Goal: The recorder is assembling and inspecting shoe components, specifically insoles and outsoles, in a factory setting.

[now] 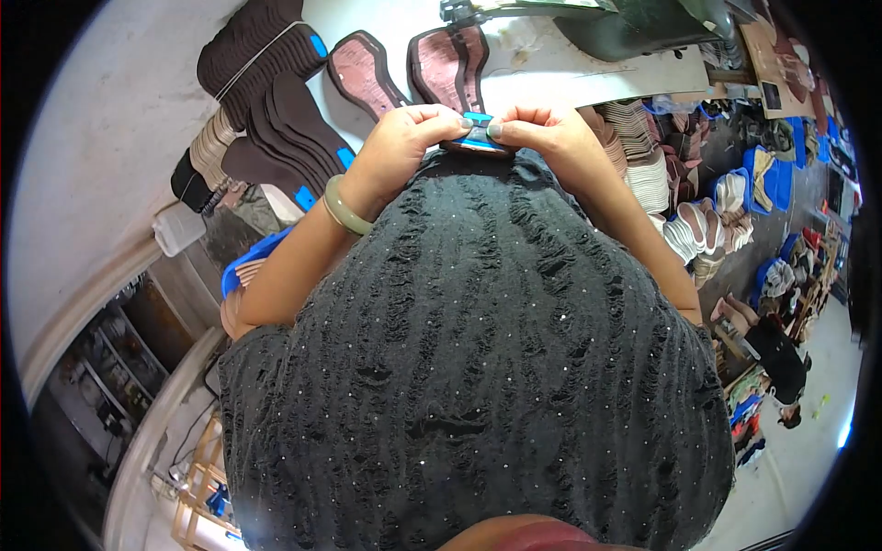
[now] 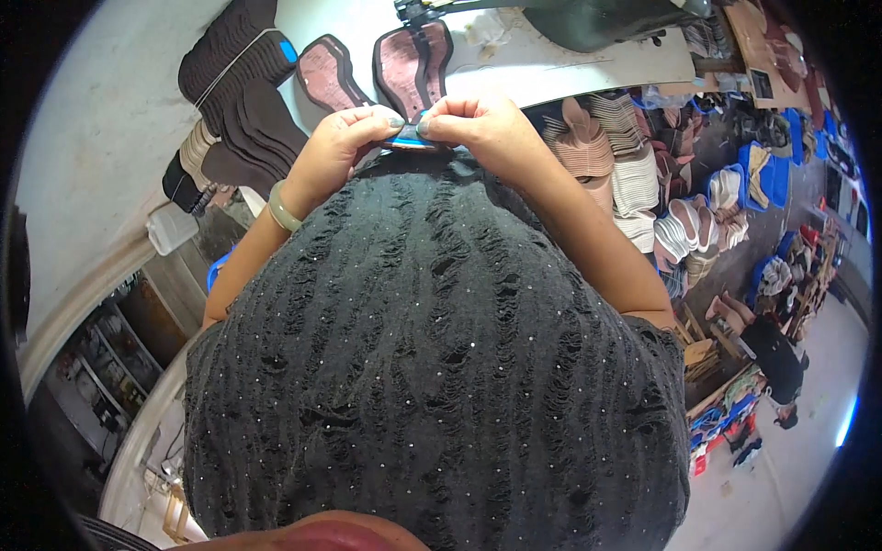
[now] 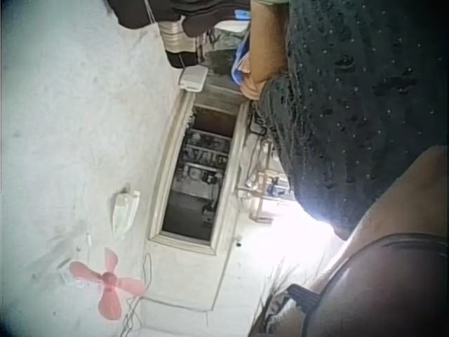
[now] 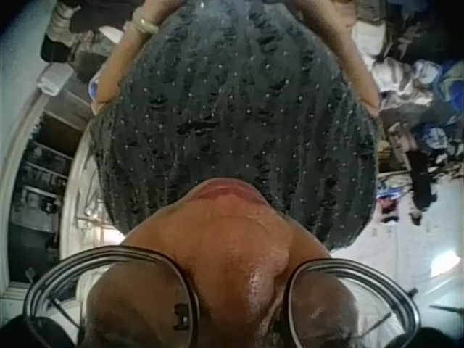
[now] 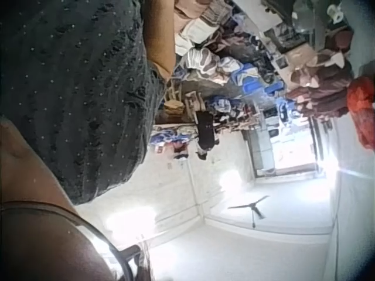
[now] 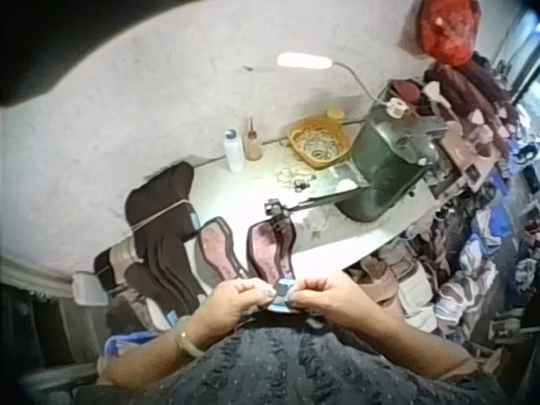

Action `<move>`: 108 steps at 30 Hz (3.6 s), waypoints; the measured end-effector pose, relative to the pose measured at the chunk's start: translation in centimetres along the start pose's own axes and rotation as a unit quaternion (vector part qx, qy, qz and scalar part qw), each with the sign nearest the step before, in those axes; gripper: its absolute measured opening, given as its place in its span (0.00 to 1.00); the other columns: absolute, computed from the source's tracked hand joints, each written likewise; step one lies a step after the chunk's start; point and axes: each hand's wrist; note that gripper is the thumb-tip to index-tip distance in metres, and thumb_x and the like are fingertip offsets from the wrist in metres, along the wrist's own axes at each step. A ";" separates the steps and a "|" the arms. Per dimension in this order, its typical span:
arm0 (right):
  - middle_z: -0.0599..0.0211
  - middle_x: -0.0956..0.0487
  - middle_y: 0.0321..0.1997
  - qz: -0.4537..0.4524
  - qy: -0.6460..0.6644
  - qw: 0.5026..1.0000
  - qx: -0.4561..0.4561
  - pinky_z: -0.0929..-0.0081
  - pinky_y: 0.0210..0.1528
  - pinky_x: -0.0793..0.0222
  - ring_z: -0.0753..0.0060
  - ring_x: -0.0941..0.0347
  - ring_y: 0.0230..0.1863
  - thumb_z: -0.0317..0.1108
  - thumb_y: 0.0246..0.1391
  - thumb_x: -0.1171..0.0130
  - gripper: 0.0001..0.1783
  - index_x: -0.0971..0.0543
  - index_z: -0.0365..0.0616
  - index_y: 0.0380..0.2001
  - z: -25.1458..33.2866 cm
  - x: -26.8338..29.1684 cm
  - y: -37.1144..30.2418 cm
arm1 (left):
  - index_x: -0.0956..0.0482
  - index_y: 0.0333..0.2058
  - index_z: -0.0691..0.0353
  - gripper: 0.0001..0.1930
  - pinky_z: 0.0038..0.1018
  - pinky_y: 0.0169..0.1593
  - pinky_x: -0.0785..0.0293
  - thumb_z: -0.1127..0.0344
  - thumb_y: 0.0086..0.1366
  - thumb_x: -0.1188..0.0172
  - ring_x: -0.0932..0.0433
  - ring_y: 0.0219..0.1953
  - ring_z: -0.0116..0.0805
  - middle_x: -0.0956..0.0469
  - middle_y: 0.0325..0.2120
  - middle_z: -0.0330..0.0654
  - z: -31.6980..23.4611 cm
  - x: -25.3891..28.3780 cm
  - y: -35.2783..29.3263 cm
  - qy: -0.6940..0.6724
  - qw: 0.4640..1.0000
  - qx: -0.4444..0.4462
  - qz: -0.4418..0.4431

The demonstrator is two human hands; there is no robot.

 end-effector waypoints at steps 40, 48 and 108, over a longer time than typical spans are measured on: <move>0.60 0.23 0.31 -0.106 -0.427 0.816 0.375 0.67 0.33 0.28 0.58 0.24 0.32 0.21 0.46 0.45 0.13 0.27 0.42 0.38 0.9 -0.8 -1.1 | 0.28 0.39 0.66 0.11 0.21 0.41 0.31 0.64 0.64 0.45 0.29 0.34 0.22 0.25 0.32 0.35 0.0 -1.3 1.2 0.190 0.977 -0.078 0.052; 0.60 0.23 0.32 -0.110 -0.353 0.810 0.455 0.74 0.32 0.28 0.60 0.24 0.31 0.19 0.48 0.44 0.12 0.29 0.41 0.37 5.2 0.5 0.2 | 0.32 0.51 0.69 0.26 0.24 0.53 0.35 0.65 0.56 0.35 0.29 0.46 0.27 0.25 0.45 0.43 -4.3 0.8 3.6 0.231 0.918 -0.063 0.316; 0.64 0.22 0.38 -0.034 0.318 0.945 0.077 0.72 0.44 0.31 0.73 0.26 0.36 0.30 0.52 0.44 0.11 0.23 0.38 0.38 2.7 3.0 1.3 | 0.30 0.55 0.48 0.39 0.37 0.47 0.29 0.52 0.41 0.28 0.27 0.43 0.48 0.29 0.43 0.51 -4.5 -3.1 3.1 0.506 0.713 -0.459 -0.157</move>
Point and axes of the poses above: each hand's wrist, its own y-axis towards the middle knuckle, its own x-axis out of the back of the hand, z = x × y
